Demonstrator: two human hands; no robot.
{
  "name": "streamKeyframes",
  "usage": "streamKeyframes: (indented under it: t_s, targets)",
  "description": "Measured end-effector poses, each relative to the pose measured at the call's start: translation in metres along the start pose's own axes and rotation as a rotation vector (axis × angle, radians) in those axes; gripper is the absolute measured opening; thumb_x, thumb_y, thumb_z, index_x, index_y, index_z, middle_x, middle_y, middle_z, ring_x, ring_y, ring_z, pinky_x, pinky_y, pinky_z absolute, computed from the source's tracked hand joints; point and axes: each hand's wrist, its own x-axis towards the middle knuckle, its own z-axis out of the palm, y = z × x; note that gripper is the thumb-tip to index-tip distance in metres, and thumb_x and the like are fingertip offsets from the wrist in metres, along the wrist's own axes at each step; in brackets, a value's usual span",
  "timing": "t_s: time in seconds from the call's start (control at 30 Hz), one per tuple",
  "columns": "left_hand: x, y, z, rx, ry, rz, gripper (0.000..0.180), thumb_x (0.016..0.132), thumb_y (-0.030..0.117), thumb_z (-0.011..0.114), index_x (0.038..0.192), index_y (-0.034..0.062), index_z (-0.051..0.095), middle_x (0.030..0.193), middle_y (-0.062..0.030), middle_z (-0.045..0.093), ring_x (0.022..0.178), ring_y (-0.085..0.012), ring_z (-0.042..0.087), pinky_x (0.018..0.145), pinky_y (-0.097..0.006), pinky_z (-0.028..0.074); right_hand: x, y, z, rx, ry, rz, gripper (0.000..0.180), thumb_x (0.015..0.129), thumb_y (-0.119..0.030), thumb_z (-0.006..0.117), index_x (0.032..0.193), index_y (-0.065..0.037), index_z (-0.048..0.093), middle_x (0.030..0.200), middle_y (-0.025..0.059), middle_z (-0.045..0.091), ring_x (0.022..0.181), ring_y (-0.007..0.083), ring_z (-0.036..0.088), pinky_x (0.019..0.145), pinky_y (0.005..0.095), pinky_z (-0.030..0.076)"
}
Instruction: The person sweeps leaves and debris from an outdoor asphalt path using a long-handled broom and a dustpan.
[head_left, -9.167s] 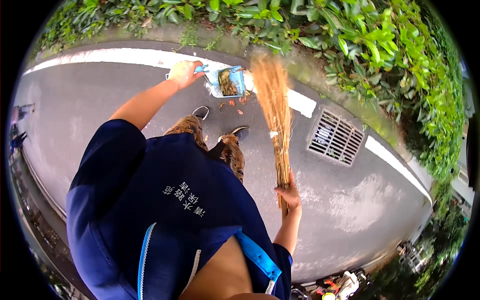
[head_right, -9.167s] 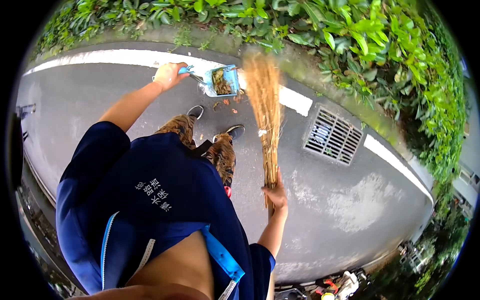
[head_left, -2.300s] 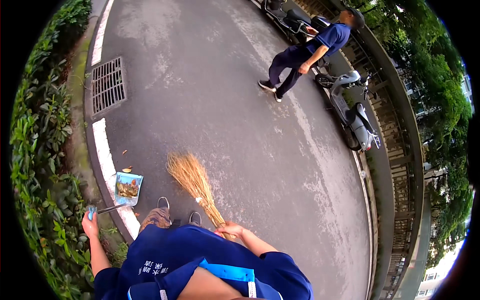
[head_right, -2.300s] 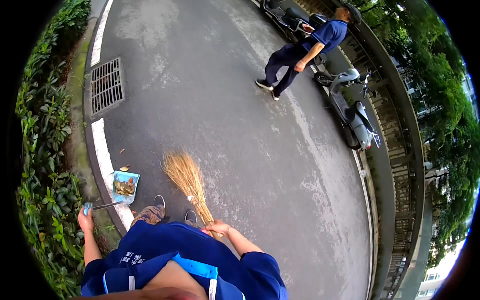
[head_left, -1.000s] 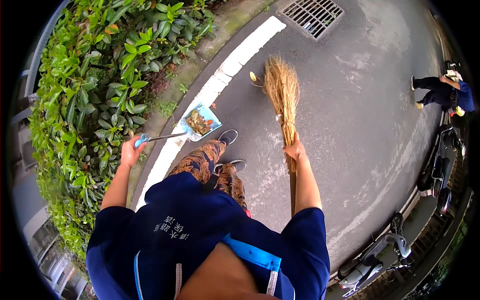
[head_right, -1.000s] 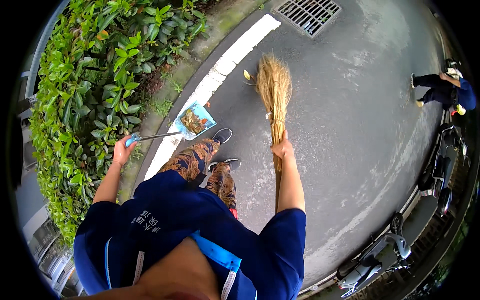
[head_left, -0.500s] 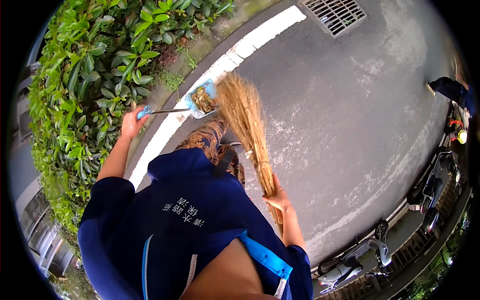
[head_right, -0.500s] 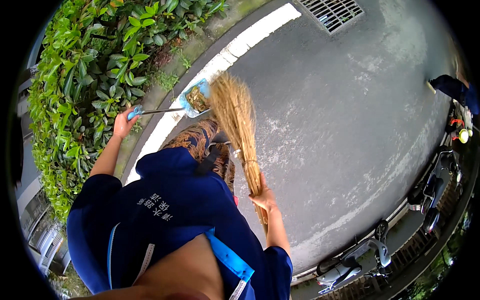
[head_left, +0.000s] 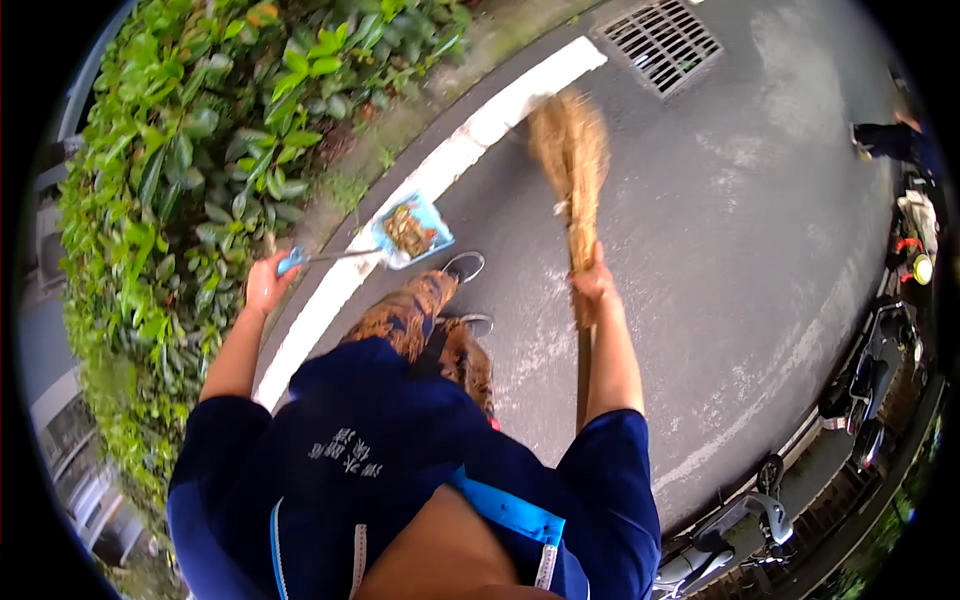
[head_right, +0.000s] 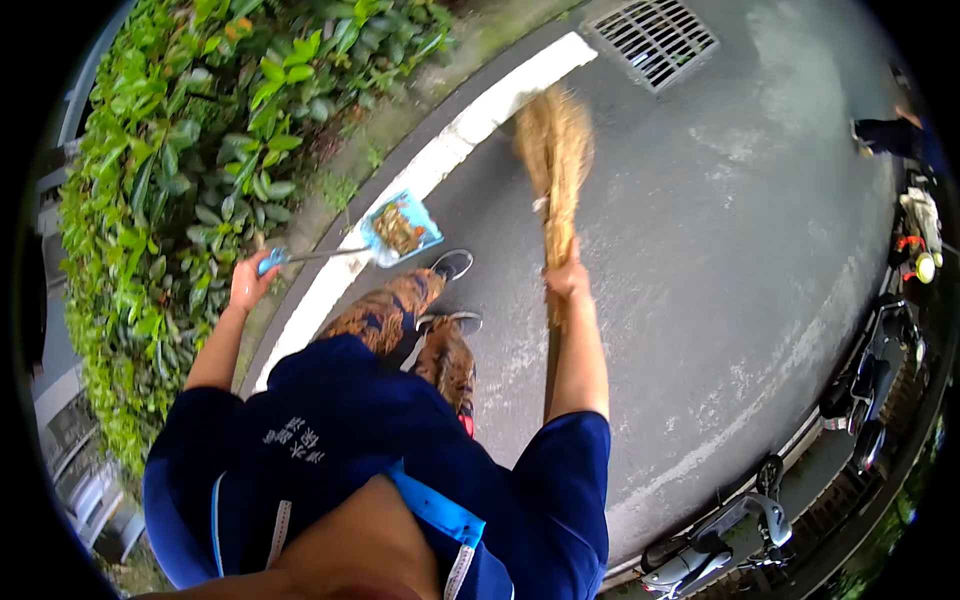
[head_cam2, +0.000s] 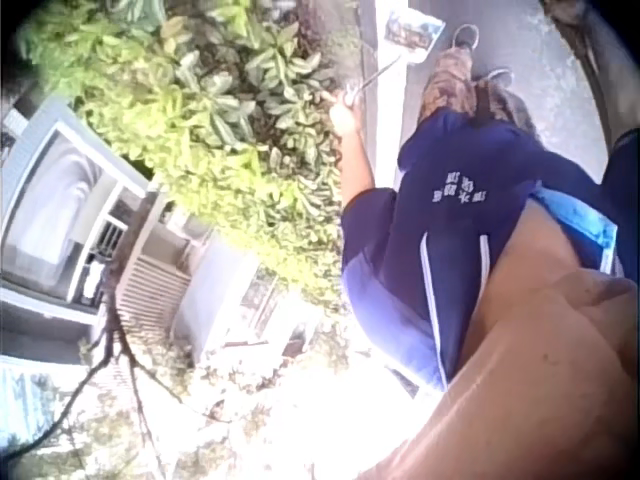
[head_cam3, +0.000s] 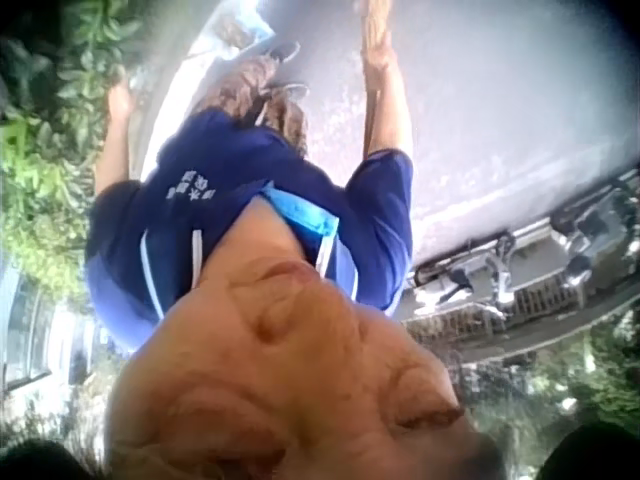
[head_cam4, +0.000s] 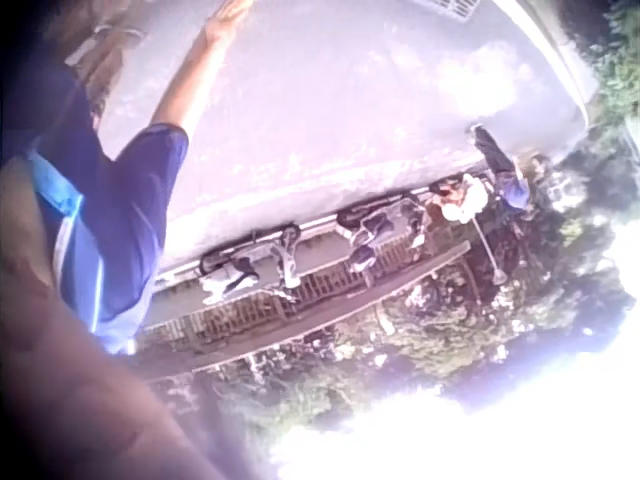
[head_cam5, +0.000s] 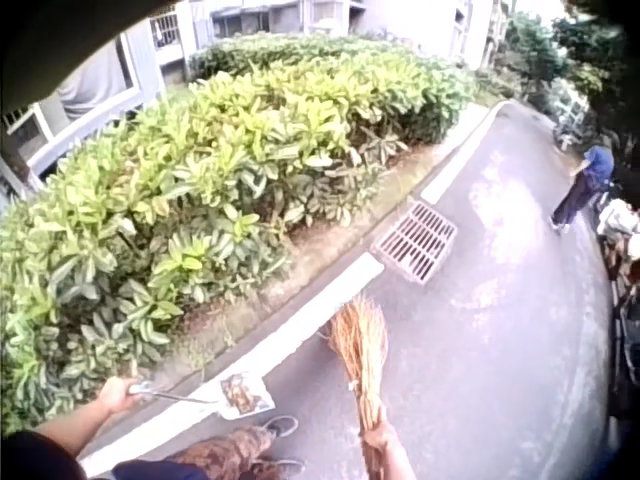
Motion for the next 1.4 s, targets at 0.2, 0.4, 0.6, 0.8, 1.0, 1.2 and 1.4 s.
streamKeyframes:
  t_s: [0.2,0.4,0.6,0.8,1.0,1.2,1.4]
  targets:
    - [-0.008,-0.008,0.011,0.042,-0.005,-0.049,0.032,0.077,0.028,0.071,0.102,0.0091,0.065,0.077,-0.0211,0.063,0.071,-0.0398,0.061,0.064,-0.043,0.049,-0.070,0.046,0.085,-0.264,-0.301,-0.060,0.106,0.068,-0.022,0.070,0.148,-0.018,0.001,0.115,0.0283,0.057,0.110,0.0389,0.056,0.094,0.0412,0.045]
    - [0.008,-0.008,0.005,-0.069,-0.010,-0.116,0.028,0.074,0.023,0.073,0.097,0.0083,0.066,0.075,-0.0196,0.064,0.069,-0.0360,0.063,0.064,-0.040,0.049,-0.178,0.115,0.161,0.287,-0.431,-0.063,0.108,0.063,-0.019,0.076,0.149,-0.013,0.010,0.130,0.0171,0.053,0.118,0.0249,0.051,0.099,0.0321,0.039]
    - [0.018,0.044,-0.005,-0.147,-0.027,0.099,0.028,0.074,0.018,0.073,0.096,0.0014,0.066,0.074,-0.0152,0.064,0.064,-0.0242,0.060,0.065,-0.034,0.048,-0.235,0.136,0.221,1.014,-0.369,0.008,0.106,0.078,0.004,0.065,0.147,-0.018,-0.012,0.132,0.0150,0.049,0.115,0.0220,0.052,0.095,0.0326,0.043]
    - [0.024,0.070,0.018,-0.377,-0.050,0.251,0.025,0.077,0.010,0.068,0.099,-0.0020,0.064,0.081,-0.0065,0.066,0.075,-0.0125,0.060,0.074,-0.030,0.049,-0.264,0.163,0.230,1.257,0.020,-0.218,0.096,0.076,-0.008,0.067,0.148,-0.010,0.003,0.139,0.0151,0.040,0.125,0.0211,0.041,0.103,0.0312,0.034]
    - [0.044,0.165,0.009,-0.291,0.137,0.475,0.041,0.079,0.017,0.069,0.116,0.0032,0.058,0.096,-0.0113,0.067,0.082,-0.0200,0.063,0.077,-0.032,0.049,-0.314,0.179,0.218,1.757,0.050,-0.188,0.073,0.077,0.000,0.061,0.139,-0.016,0.024,0.086,0.0107,0.057,0.053,0.0224,0.058,0.044,0.0343,0.050]
    - [0.057,0.195,-0.004,-0.409,0.255,0.326,0.038,0.077,0.028,0.073,0.104,0.0023,0.066,0.079,-0.0097,0.068,0.068,-0.0136,0.061,0.066,-0.029,0.049,-0.316,0.180,0.212,1.774,0.045,-0.118,0.065,0.079,-0.002,0.060,0.134,-0.018,0.030,0.079,0.0094,0.054,0.054,0.0231,0.057,0.047,0.0341,0.049]
    - [0.078,0.220,0.006,-0.491,0.198,0.267,0.035,0.077,0.025,0.073,0.102,0.0012,0.066,0.082,-0.0066,0.069,0.072,-0.0102,0.060,0.070,-0.027,0.048,-0.295,0.174,0.164,1.818,0.041,-0.049,0.048,0.081,-0.004,0.058,0.123,-0.016,0.038,0.071,0.0087,0.052,0.055,0.0236,0.057,0.045,0.0345,0.047]
